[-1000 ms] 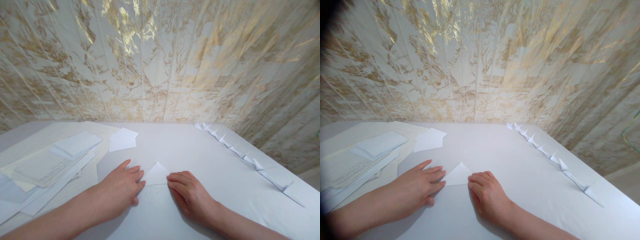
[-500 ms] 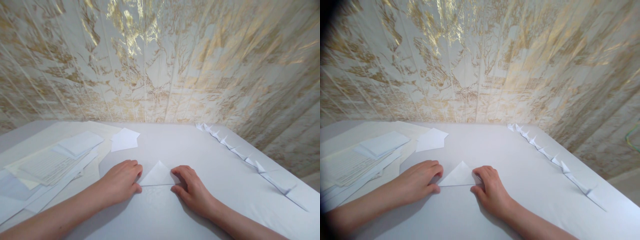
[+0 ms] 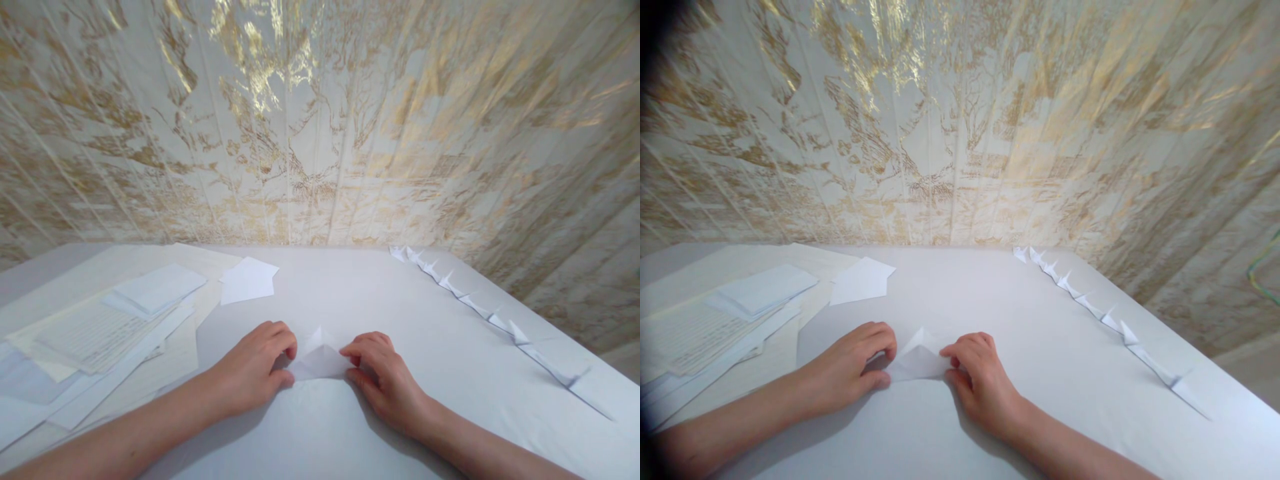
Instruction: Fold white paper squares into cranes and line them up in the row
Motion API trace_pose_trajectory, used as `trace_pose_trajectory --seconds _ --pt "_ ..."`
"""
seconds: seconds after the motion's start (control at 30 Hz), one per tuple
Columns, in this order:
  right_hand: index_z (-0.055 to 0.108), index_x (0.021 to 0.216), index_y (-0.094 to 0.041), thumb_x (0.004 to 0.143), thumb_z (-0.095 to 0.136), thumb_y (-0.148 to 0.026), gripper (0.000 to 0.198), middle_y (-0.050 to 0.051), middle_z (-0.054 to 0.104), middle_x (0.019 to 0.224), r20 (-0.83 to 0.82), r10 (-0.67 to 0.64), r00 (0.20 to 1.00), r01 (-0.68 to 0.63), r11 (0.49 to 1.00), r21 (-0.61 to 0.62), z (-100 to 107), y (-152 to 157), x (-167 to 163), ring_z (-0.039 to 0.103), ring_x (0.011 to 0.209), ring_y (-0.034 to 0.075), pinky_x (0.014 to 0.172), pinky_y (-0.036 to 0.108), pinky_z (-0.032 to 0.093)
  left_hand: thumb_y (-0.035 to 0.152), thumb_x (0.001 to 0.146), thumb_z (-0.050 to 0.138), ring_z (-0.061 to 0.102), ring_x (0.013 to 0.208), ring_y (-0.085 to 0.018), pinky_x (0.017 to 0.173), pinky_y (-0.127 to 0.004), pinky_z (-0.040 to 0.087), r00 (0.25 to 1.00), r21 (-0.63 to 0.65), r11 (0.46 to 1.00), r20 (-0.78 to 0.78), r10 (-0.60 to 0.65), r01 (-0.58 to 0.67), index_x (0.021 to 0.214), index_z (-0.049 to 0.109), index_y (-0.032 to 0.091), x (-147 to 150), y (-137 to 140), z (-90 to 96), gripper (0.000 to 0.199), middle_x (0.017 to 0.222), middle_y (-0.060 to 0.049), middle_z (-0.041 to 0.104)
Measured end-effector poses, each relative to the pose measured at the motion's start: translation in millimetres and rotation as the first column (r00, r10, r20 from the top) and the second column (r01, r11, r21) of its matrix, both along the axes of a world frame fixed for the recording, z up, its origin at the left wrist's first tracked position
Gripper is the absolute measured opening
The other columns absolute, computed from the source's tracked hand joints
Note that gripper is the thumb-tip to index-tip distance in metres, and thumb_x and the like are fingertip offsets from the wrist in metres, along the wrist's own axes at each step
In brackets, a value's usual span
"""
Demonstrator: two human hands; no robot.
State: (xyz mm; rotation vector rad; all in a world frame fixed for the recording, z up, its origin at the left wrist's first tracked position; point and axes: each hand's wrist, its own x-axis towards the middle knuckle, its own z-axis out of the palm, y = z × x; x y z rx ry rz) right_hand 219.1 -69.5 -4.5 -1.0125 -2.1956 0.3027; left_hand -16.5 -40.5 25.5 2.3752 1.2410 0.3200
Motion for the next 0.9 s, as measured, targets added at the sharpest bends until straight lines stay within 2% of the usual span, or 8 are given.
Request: trace_pose_trajectory --seconds 0.1,0.23,0.33,0.43,0.5,0.57,0.7,0.9 --pt "0.052 0.079 -0.019 0.077 0.047 -0.008 0.012 0.004 0.058 0.073 -0.024 0.024 0.999 -0.023 1.0 0.021 3 -1 -1 0.053 0.087 0.021 0.078 0.038 0.04 0.015 0.074 0.05 0.043 0.107 -0.022 0.091 -0.035 0.034 0.991 0.156 0.987 0.118 -0.066 0.047 0.074 0.052 0.019 -2 -2 -6.6 0.005 0.114 -0.005 0.049" --pt "0.049 0.084 -0.019 0.081 0.043 -0.011 0.01 0.007 0.058 0.084 -0.079 0.025 0.997 -0.02 0.998 0.062 8 -3 -1 0.049 0.099 0.022 0.084 0.039 0.038 0.022 0.075 0.055 0.036 0.116 -0.023 0.097 -0.037 0.031 0.972 0.279 0.958 0.197 -0.127 0.068 0.096 0.053 0.021 -4 -5 -8.9 0.021 0.124 -0.008 0.043" --pt "0.047 0.083 -0.019 0.084 0.039 -0.014 0.009 0.005 0.056 0.078 -0.138 0.028 0.99 -0.019 0.997 0.07 14 -1 -1 0.053 0.081 0.018 0.077 0.036 0.04 0.025 0.071 0.06 0.038 0.116 -0.024 0.098 -0.037 0.031 0.951 0.283 0.958 0.278 -0.135 0.054 0.102 0.054 0.021 -2 -2 -2.4 0.032 0.123 -0.009 0.047" --pt "0.047 0.077 -0.019 0.085 0.04 -0.024 0.012 0.001 0.051 0.065 -0.248 -0.056 0.967 0.028 0.993 -0.116 20 12 -5 0.048 0.059 0.013 0.054 0.026 0.039 0.025 0.069 0.06 0.05 0.101 -0.022 0.091 -0.034 0.037 0.905 0.156 0.988 0.422 -0.054 -0.014 0.074 0.058 0.018 6 9 9.5 0.009 0.105 -0.007 0.059" --pt "0.047 0.075 -0.018 0.082 0.045 -0.031 0.014 -0.001 0.049 0.062 -0.356 -0.134 0.925 0.027 0.956 -0.291 23 27 -11 0.047 0.056 0.012 0.051 0.024 0.037 0.028 0.069 0.057 0.057 0.075 -0.018 0.072 -0.03 0.043 0.852 -0.098 0.992 0.511 0.116 -0.077 0.063 0.056 0.017 13 22 15.2 0.013 0.077 -0.003 0.062" --pt "0.045 0.073 -0.019 0.078 0.049 -0.035 0.018 -0.004 0.047 0.059 -0.493 -0.224 0.841 -0.01 0.904 -0.427 21 45 -18 0.044 0.052 0.01 0.047 0.022 0.034 0.032 0.067 0.057 0.052 0.054 -0.013 0.055 -0.025 0.041 0.712 -0.351 0.926 0.614 0.341 -0.14 0.06 0.051 0.017 20 35 15.0 0.018 0.056 0.002 0.055" --pt "0.045 0.082 -0.02 0.071 0.054 -0.033 0.02 -0.01 0.038 0.048 -0.55 -0.429 0.717 0.072 0.83 -0.553 6 75 -28 0.036 0.042 0.008 0.042 0.019 0.028 0.033 0.059 0.063 0.049 0.049 -0.011 0.046 -0.02 0.036 0.483 -0.561 0.799 0.649 0.587 -0.216 0.064 0.048 0.016 34 57 0.2 0.022 0.056 0.003 0.054" --pt "0.046 0.084 -0.021 0.071 0.056 -0.034 0.022 -0.009 0.041 0.049 -0.469 -0.4 0.787 0.128 0.851 -0.51 -10 81 -29 0.038 0.044 0.01 0.042 0.02 0.027 0.024 0.054 0.067 0.045 0.044 -0.008 0.039 -0.018 0.031 0.538 -0.524 0.788 0.583 0.609 -0.324 0.079 0.048 0.02 41 60 -12.5 0.031 0.062 0.006 0.053"
